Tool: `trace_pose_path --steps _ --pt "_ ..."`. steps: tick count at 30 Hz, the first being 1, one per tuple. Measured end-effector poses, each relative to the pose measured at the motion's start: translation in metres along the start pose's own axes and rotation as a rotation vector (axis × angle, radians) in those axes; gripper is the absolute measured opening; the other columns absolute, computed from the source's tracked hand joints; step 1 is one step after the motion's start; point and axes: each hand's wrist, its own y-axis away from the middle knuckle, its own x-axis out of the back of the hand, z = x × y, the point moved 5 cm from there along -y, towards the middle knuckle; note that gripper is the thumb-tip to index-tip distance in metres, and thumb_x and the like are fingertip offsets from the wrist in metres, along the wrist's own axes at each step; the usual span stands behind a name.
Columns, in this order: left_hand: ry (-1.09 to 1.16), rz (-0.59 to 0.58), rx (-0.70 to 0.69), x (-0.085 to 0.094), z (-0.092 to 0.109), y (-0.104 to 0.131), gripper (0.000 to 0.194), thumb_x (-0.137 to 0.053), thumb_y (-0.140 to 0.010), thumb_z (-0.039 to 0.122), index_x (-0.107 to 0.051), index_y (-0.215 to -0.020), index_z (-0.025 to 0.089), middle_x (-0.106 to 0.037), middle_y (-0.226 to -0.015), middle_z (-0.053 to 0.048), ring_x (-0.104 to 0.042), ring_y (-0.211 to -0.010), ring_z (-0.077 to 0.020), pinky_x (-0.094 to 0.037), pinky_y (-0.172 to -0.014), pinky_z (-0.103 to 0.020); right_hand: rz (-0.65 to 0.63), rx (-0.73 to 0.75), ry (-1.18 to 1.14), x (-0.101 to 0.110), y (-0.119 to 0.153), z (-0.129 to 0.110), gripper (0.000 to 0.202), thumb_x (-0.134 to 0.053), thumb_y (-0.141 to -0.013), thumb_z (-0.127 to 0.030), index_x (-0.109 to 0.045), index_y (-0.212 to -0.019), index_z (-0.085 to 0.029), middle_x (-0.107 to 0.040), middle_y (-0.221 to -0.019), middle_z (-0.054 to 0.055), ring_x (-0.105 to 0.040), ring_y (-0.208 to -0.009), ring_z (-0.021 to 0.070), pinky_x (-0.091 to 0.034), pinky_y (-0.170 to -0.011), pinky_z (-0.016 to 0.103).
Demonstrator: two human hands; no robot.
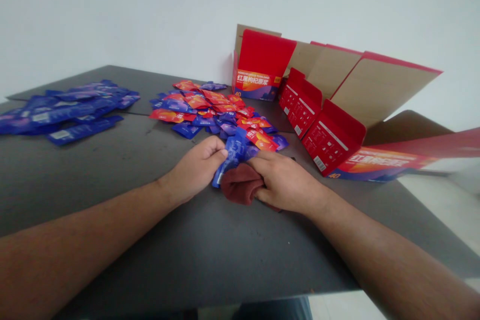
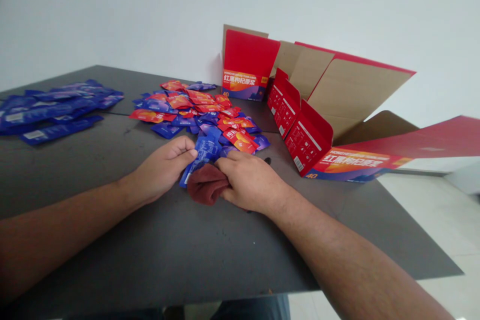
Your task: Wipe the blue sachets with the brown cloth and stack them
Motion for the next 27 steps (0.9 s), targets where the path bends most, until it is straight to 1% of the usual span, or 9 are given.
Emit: trace_pose_path --steps 2,6,8,11,14,18,20,25,27 --pt "0.010 -0.006 0.010 0.000 0.001 0.000 0.020 -0.054 -0.094 0.037 -0.055 -0.083 0.020 -0.052 -0.074 0.003 -0.047 -0.065 -0.0130 -0.039 -0.059 -0.025 0.001 0.007 0.001 0.000 0.001 -0.001 0.020 -0.062 -0.080 -0.022 -0.060 -0.100 -0.020 -0.066 -0.105 0.006 -0.062 -0.098 0.0219 -0.046 -0.081 0.031" --pt "-0.005 0.001 0.024 0.000 0.000 0.000 0.021 -0.054 -0.094 0.038 -0.056 -0.083 0.020 -0.054 -0.073 0.002 -0.048 -0.066 -0.0138 -0.039 -0.060 -0.025 0.068 -0.092 0.022 0.003 0.000 0.008 0.019 -0.063 -0.080 -0.023 -0.059 -0.098 -0.020 -0.066 -0.099 0.006 -0.062 -0.093 0.0218 -0.045 -0.077 0.032" --pt "-0.008 0.016 0.029 0.001 0.000 -0.001 0.021 -0.054 -0.093 0.038 -0.056 -0.083 0.020 -0.054 -0.074 0.002 -0.048 -0.066 -0.0137 -0.040 -0.061 -0.025 0.076 -0.110 0.023 0.003 0.000 0.010 0.020 -0.063 -0.080 -0.022 -0.059 -0.099 -0.020 -0.066 -0.100 0.006 -0.061 -0.091 0.0216 -0.045 -0.077 0.032" --pt "-0.003 0.033 0.025 0.001 0.000 -0.001 0.021 -0.054 -0.094 0.038 -0.057 -0.085 0.020 -0.054 -0.075 0.003 -0.046 -0.065 -0.0131 -0.039 -0.060 -0.025 0.046 -0.049 0.011 0.001 0.000 0.005 0.015 -0.064 -0.080 -0.022 -0.059 -0.094 -0.020 -0.065 -0.099 0.006 -0.060 -0.090 0.0203 -0.045 -0.077 0.031" --pt "-0.017 0.063 0.020 0.003 0.001 0.000 0.020 -0.054 -0.094 0.037 -0.057 -0.085 0.020 -0.053 -0.074 0.003 -0.045 -0.065 -0.0127 -0.038 -0.059 -0.025 0.019 -0.001 0.009 0.000 0.000 0.000 0.016 -0.064 -0.081 -0.023 -0.060 -0.096 -0.020 -0.065 -0.101 0.006 -0.060 -0.093 0.0202 -0.045 -0.079 0.031" --pt "-0.044 0.087 0.020 0.005 -0.001 -0.001 0.020 -0.054 -0.094 0.038 -0.056 -0.084 0.021 -0.053 -0.074 0.003 -0.045 -0.064 -0.0130 -0.037 -0.059 -0.025 0.098 -0.098 0.054 0.003 0.001 0.006 0.019 -0.063 -0.082 -0.025 -0.059 -0.100 -0.020 -0.065 -0.102 0.006 -0.061 -0.091 0.0214 -0.045 -0.076 0.032" --pt "-0.033 0.092 0.017 0.005 -0.003 -0.002 0.020 -0.055 -0.093 0.039 -0.055 -0.083 0.021 -0.053 -0.073 0.003 -0.045 -0.064 -0.0133 -0.037 -0.058 -0.026 0.112 -0.122 0.057 0.004 0.000 0.008 0.019 -0.062 -0.082 -0.026 -0.059 -0.100 -0.020 -0.065 -0.101 0.006 -0.061 -0.090 0.0215 -0.045 -0.075 0.032" --pt "0.068 0.130 -0.004 0.004 -0.008 -0.004 0.020 -0.056 -0.092 0.037 -0.055 -0.082 0.020 -0.053 -0.073 0.002 -0.046 -0.065 -0.0132 -0.038 -0.058 -0.025 0.015 0.016 0.029 -0.003 0.000 -0.002 0.014 -0.063 -0.083 -0.025 -0.059 -0.096 -0.021 -0.065 -0.100 0.005 -0.061 -0.092 0.0206 -0.045 -0.077 0.031" --pt "0.073 0.144 0.000 0.004 -0.008 -0.004 0.020 -0.056 -0.092 0.037 -0.056 -0.081 0.020 -0.054 -0.073 0.002 -0.047 -0.065 -0.0135 -0.039 -0.058 -0.025 0.031 0.009 0.035 -0.003 0.000 -0.001 0.014 -0.062 -0.084 -0.026 -0.059 -0.096 -0.021 -0.064 -0.101 0.005 -0.061 -0.093 0.0210 -0.046 -0.078 0.031"
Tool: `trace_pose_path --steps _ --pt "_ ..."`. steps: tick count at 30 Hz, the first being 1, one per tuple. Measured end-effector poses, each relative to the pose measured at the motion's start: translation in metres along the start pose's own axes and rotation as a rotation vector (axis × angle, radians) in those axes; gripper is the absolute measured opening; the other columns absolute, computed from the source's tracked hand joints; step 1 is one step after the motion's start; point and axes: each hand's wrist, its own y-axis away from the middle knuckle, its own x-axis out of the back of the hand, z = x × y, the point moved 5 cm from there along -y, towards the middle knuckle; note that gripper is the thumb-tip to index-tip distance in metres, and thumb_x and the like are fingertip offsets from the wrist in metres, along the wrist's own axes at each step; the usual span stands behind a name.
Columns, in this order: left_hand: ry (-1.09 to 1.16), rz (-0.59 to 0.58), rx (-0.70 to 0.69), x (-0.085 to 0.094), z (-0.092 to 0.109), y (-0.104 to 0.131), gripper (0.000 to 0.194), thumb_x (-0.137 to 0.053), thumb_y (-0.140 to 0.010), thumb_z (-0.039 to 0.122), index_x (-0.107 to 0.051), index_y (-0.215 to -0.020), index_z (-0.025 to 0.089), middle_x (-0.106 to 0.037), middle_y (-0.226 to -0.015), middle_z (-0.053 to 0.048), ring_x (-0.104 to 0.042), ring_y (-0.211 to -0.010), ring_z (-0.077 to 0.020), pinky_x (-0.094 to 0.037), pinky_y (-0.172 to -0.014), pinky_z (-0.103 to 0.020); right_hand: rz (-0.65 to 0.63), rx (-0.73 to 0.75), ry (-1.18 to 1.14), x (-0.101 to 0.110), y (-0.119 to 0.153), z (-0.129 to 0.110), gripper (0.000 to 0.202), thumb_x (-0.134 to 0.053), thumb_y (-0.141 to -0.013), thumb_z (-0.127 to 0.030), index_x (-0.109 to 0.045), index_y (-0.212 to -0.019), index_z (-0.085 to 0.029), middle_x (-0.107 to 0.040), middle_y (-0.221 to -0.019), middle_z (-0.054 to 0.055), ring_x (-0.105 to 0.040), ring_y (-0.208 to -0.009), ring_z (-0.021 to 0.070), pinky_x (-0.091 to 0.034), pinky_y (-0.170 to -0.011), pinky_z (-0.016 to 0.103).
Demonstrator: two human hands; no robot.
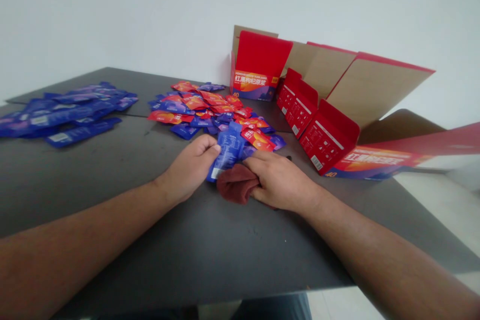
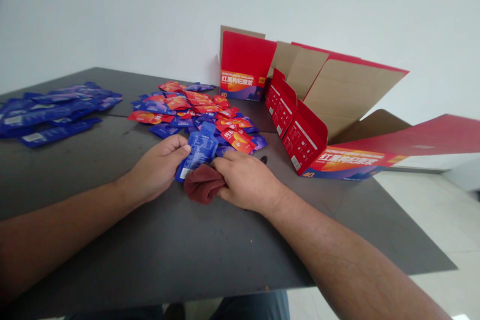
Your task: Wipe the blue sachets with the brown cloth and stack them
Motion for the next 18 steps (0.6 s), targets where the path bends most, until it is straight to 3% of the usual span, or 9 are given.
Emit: trace_pose_path --steps 5,11,18 --pt "0.000 0.054 0.018 0.002 0.002 0.001 0.017 -0.060 -0.088 0.035 -0.059 -0.079 0.020 -0.055 -0.070 0.001 -0.047 -0.063 -0.0143 -0.039 -0.056 -0.026 0.113 -0.149 0.028 0.004 -0.001 0.014 0.017 -0.063 -0.082 -0.027 -0.058 -0.097 -0.020 -0.064 -0.099 0.007 -0.061 -0.090 0.0223 -0.046 -0.076 0.033" --pt "0.070 0.068 0.033 0.000 0.001 0.001 0.017 -0.062 -0.086 0.034 -0.059 -0.078 0.019 -0.055 -0.069 0.001 -0.047 -0.061 -0.0136 -0.038 -0.055 -0.025 -0.008 0.041 -0.028 -0.002 -0.001 0.000 0.015 -0.064 -0.082 -0.025 -0.059 -0.096 -0.021 -0.064 -0.098 0.004 -0.060 -0.091 0.0206 -0.045 -0.077 0.031" --pt "0.084 0.073 0.046 0.000 0.000 0.001 0.015 -0.062 -0.086 0.033 -0.061 -0.080 0.019 -0.056 -0.068 0.001 -0.047 -0.060 -0.0133 -0.038 -0.054 -0.025 0.073 -0.083 -0.010 0.002 -0.001 0.008 0.015 -0.064 -0.081 -0.025 -0.058 -0.094 -0.020 -0.063 -0.096 0.005 -0.060 -0.087 0.0202 -0.044 -0.074 0.030"
